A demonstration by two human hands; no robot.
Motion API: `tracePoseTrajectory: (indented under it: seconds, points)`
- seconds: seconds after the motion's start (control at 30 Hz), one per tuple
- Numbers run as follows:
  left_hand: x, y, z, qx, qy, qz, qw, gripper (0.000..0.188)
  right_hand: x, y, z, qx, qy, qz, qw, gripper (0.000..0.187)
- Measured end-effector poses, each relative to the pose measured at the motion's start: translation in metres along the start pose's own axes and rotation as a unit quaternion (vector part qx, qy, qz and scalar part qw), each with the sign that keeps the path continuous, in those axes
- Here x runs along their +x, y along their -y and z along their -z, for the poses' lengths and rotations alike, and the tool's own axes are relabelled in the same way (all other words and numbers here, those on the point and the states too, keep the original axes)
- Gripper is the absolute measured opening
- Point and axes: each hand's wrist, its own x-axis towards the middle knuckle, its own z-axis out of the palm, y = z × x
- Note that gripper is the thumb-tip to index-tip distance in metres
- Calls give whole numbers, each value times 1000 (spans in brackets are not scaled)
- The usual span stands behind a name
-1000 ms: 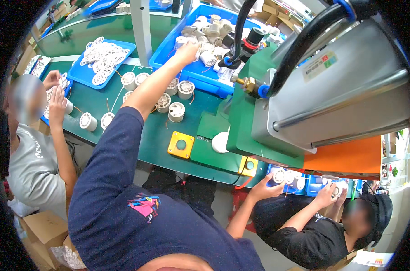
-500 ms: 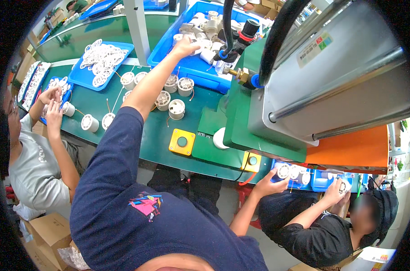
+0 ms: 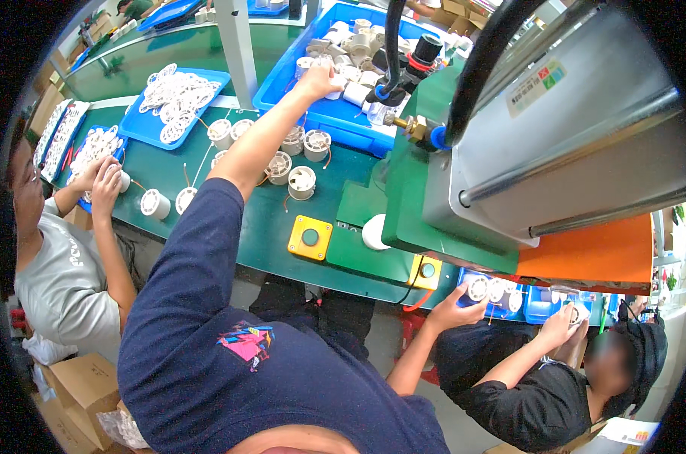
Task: Assemble plastic components using a pneumatic press machine on a production line.
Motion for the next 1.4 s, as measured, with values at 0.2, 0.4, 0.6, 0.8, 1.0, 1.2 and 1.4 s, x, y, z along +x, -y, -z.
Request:
tracePoseTrajectory:
  seconds: [0.2, 0.4, 0.6, 0.8, 1.0, 1.2, 1.4]
  points:
    - [-20, -33, 16, 10, 14, 33, 999, 63, 0, -3, 0, -3, -3, 4, 1000, 69]
    - [-17, -7, 23, 107, -124, 127, 978, 42, 1, -1, 1, -8, 1, -1, 1000, 69]
    - [-16, -14, 29, 120, -52, 140, 981, 46, 0, 3, 4, -2, 8, -6, 1000, 68]
    - [-13, -5, 15, 112, -76, 136, 981, 73, -3, -5, -1, -4, -2, 3, 1000, 67]
    - [-14, -7, 25, 50, 33, 198, 978, 67, 1, -2, -2, -3, 1, 5, 1000, 66]
    - [0, 18, 4, 16, -31, 189, 981, 78, 1, -2, -1, 0, 3, 3, 1000, 67]
    - [24, 49, -10, -9, -2, 137, 991, 65, 1, -1, -3, 5, 1, 9, 1000, 67]
